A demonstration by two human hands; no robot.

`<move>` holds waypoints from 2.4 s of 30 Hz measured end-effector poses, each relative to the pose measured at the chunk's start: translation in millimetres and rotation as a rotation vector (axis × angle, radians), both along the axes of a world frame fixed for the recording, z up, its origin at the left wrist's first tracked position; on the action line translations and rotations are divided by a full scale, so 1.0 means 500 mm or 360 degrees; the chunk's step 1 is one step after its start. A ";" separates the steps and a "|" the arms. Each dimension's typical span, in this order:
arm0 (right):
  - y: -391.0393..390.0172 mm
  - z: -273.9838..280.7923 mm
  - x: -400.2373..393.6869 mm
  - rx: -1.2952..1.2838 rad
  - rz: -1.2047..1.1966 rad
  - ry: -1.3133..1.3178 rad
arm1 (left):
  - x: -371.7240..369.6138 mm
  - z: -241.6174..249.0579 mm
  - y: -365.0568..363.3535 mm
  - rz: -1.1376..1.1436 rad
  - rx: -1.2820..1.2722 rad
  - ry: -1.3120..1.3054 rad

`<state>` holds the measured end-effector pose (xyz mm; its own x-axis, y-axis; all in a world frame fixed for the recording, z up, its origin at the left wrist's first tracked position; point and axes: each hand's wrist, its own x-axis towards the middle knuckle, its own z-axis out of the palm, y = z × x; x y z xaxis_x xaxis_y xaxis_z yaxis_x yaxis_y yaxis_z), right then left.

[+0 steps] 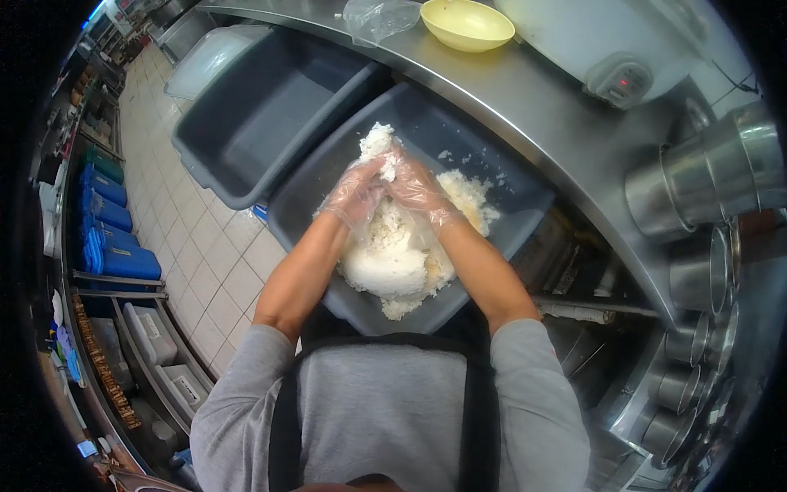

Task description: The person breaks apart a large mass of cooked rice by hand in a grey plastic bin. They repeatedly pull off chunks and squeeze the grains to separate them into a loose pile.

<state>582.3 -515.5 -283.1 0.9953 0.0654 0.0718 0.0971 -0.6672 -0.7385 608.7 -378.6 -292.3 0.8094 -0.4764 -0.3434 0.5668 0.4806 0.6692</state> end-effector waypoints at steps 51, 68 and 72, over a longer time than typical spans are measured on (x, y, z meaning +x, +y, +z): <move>-0.124 0.052 0.022 0.0021 -0.0563 0.0014 | 0.188 -0.125 -0.065 -0.0799 0.1824 -0.0980; -0.185 0.000 0.058 -0.0102 -0.0438 -0.0093 | 0.079 0.006 -0.051 -0.1487 0.1560 -0.1425; -0.175 0.012 0.029 0.0808 -0.0448 0.0256 | 0.090 0.061 -0.035 -0.0939 0.1399 -0.1383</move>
